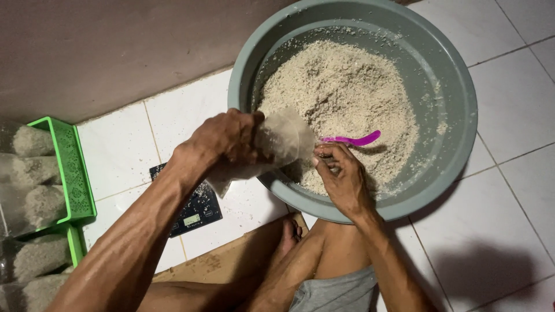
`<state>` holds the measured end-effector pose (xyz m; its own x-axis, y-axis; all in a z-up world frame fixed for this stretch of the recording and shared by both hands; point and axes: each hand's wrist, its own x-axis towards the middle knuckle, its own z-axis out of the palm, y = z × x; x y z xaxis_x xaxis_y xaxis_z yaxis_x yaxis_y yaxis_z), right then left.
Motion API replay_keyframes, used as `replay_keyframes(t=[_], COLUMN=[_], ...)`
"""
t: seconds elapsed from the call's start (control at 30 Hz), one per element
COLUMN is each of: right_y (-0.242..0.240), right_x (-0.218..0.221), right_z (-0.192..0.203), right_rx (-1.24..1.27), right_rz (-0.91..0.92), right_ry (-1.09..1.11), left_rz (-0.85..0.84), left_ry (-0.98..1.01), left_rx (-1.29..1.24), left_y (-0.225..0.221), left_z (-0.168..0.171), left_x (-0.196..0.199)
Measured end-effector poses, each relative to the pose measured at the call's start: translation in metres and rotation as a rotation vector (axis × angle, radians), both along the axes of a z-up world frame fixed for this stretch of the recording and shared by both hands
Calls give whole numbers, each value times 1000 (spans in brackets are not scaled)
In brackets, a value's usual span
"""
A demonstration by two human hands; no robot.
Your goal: The person scoops a light-colored granular material from a large basin into plastic bags, weighs each bag on a digital scale, and folds the tops of the bags to seal them.
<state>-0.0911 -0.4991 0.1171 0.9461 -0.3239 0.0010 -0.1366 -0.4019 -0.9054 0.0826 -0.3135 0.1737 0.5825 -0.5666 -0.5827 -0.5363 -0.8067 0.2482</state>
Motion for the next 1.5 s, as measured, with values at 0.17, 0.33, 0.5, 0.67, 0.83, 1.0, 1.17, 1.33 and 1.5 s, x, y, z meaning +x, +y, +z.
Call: replay_keyframes(t=[0.17,0.33,0.5,0.67,0.83,1.0,1.17,1.33,1.5], right_y=[1,2,1,1,3,-5,12,31,57], right_x=[-2,-1,-2,-1,-3,-1,5,16,14], right_z=[-1,-7,-6,-13,-16,-24,21,57,86], right_rx=[-77,-144,-123,-55,-22,137,196,50,-221], right_rz=[-25,-49,-80,-108,-125,-111,-67,79,253], right_ry=[24,57,9,-20,-36,-37,-118,-401,-574], left_rz=[-14,-126,-132,-94,4,69,87,307,383], left_ry=[-42,-158,-137,-108,14,64,-60,-299,-662], left_rx=[-16,67,54,44,-29,-378,-713,-1282,-1450], left_y=[-3,-7,-10,-2,1,20,47,54,59], left_z=[-14,-12,-11,-14,-3,41,-23,-57,-86], left_x=[3,-4,1,0,-4,-33,-39,-68,-80])
